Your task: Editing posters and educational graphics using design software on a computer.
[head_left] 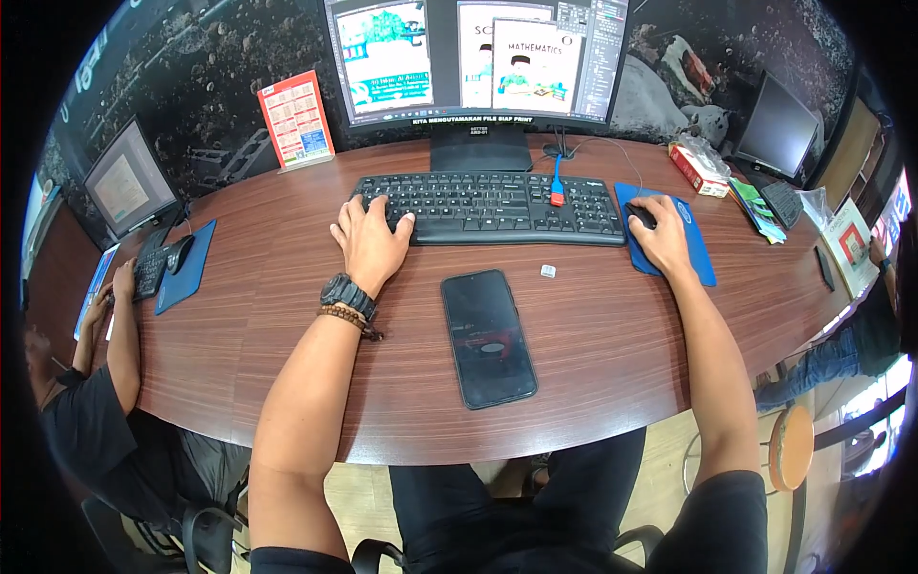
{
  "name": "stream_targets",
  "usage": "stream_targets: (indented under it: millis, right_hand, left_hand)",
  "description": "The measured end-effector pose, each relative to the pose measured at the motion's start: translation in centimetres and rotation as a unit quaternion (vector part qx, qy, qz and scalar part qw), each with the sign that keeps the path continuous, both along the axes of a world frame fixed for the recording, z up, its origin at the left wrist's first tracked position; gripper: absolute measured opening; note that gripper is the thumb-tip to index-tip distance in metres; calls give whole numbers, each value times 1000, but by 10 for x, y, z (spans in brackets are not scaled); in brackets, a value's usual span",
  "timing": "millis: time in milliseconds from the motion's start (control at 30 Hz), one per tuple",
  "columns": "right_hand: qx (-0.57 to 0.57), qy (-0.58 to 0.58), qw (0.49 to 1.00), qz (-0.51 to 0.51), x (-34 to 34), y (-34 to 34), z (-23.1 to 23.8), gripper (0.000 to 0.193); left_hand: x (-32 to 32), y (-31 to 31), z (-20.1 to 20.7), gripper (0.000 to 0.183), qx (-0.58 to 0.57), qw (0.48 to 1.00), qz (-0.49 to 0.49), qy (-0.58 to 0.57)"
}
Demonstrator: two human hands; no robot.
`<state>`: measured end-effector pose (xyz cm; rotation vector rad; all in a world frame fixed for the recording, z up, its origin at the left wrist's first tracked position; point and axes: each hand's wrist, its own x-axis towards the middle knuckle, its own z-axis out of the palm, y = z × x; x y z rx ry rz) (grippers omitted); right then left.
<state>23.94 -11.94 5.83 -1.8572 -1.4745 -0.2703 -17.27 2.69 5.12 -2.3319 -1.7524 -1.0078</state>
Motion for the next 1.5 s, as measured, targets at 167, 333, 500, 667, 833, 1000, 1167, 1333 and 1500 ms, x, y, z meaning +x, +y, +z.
stream_targets:
  millis: [167,333,500,667,833,1000,1167,1333,1500]
  right_hand:
    - [6,1,1000,2,-1,1,0,34]
    - [21,21,1000,3,-4,1,0,36]
    - [1,5,1000,4,-5,-1,3,36]
    - [-7,12,1000,4,-7,-1,3,36]
    - [9,4,1000,13,-1,1,0,35]
    - [-11,8,1000,6,-3,0,3,36]
    - [-15,13,1000,7,-3,1,3,38]
    - [-17,16,1000,9,-1,2,2,39]
    - [-22,25,999,7,-4,3,3,39]
  left_hand:
    - [-1,1,0,58,-12,1000,-7,-5]
    - [-1,0,0,58,-24,999,-19,-11]
    - [0,-2,2,59,-31,999,-17,-14]
    - [0,-1,-1,62,-24,1000,-16,-13]
    - [0,1,-1,64,-23,1000,-17,-8]
    - [-1,1,-1,65,-20,1000,-21,-8]
    - [-1,0,-2,66,-21,999,-26,-8]
    - [-1,0,-2,67,-22,999,-29,-9]
    - [-2,1,-2,67,-28,999,-26,-11]
